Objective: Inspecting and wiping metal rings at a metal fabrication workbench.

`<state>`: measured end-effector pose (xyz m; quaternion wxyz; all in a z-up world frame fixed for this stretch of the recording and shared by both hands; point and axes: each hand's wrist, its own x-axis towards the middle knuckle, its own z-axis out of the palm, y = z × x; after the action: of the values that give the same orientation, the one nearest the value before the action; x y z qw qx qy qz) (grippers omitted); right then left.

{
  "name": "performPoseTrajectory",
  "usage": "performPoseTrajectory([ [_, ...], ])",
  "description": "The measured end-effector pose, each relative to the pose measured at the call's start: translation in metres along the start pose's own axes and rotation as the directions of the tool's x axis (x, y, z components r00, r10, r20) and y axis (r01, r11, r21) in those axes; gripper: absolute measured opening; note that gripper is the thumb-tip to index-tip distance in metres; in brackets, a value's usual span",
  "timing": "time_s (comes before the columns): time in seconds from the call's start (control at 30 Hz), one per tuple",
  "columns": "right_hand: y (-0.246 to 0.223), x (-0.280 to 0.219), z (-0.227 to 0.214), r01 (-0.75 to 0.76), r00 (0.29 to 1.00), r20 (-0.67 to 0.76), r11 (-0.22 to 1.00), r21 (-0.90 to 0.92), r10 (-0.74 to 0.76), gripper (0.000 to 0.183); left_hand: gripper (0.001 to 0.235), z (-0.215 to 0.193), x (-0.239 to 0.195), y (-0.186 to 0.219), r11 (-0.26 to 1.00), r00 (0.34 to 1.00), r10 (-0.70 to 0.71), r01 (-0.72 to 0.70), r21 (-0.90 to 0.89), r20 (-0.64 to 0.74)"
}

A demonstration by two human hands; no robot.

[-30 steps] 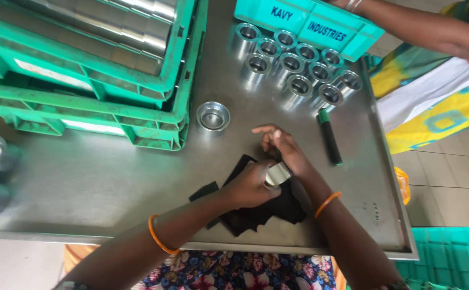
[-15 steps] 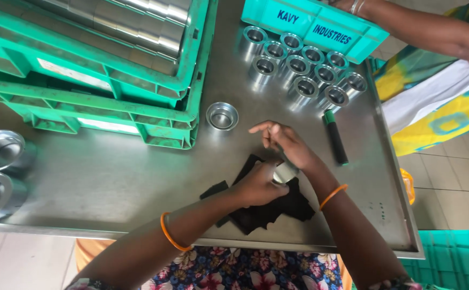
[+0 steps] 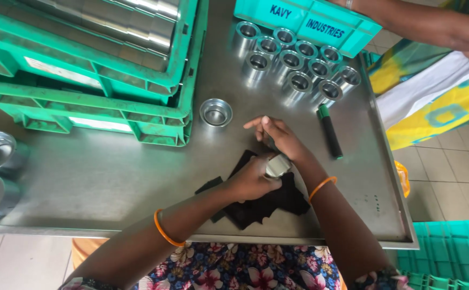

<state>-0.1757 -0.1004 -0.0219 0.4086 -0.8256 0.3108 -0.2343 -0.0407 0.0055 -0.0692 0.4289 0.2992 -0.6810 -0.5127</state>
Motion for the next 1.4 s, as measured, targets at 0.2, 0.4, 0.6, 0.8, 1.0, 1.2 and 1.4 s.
performPoseTrajectory([
  [0.2, -0.037, -0.007, 0.003, -0.005, 0.999, -0.051, 0.969, 0.248, 0.018, 0.062, 0.045, 0.000, 0.001, -0.001, 0.996, 0.998, -0.060, 0.060, -0.063, 0.005],
  [0.4, -0.087, -0.009, 0.000, 0.347, 0.937, 0.092, 0.924, -0.163, -0.336, 0.053, 0.046, -0.003, 0.000, -0.018, 0.996, 0.992, -0.079, 0.076, 0.038, 0.094],
  [0.6, 0.023, -0.015, -0.003, 0.024, 0.998, -0.068, 0.939, 0.342, -0.001, 0.052, 0.055, -0.015, 0.005, 0.048, 0.935, 0.934, -0.347, 0.352, -0.041, 0.083],
  [0.8, 0.030, -0.017, -0.009, -0.038, 0.987, -0.112, 0.856, 0.516, 0.112, 0.064, 0.059, -0.021, 0.005, 0.025, 0.967, 0.951, -0.200, 0.231, -0.111, 0.234],
  [1.0, -0.038, -0.020, -0.003, -0.019, 1.000, 0.022, 0.973, 0.230, 0.014, 0.073, 0.066, -0.022, 0.005, 0.045, 0.957, 0.918, -0.273, 0.290, -0.018, 0.289],
  [1.2, -0.110, -0.018, 0.012, 0.390, 0.921, 0.187, 0.784, -0.482, -0.343, 0.043, 0.045, 0.002, -0.011, -0.092, 0.987, 0.955, -0.126, 0.093, 0.133, 0.268],
  [1.4, 0.010, -0.034, -0.013, 0.041, 0.997, 0.053, 0.989, 0.140, -0.049, 0.036, 0.059, -0.011, -0.001, 0.017, 0.974, 0.963, -0.041, 0.097, -0.203, 0.266],
])
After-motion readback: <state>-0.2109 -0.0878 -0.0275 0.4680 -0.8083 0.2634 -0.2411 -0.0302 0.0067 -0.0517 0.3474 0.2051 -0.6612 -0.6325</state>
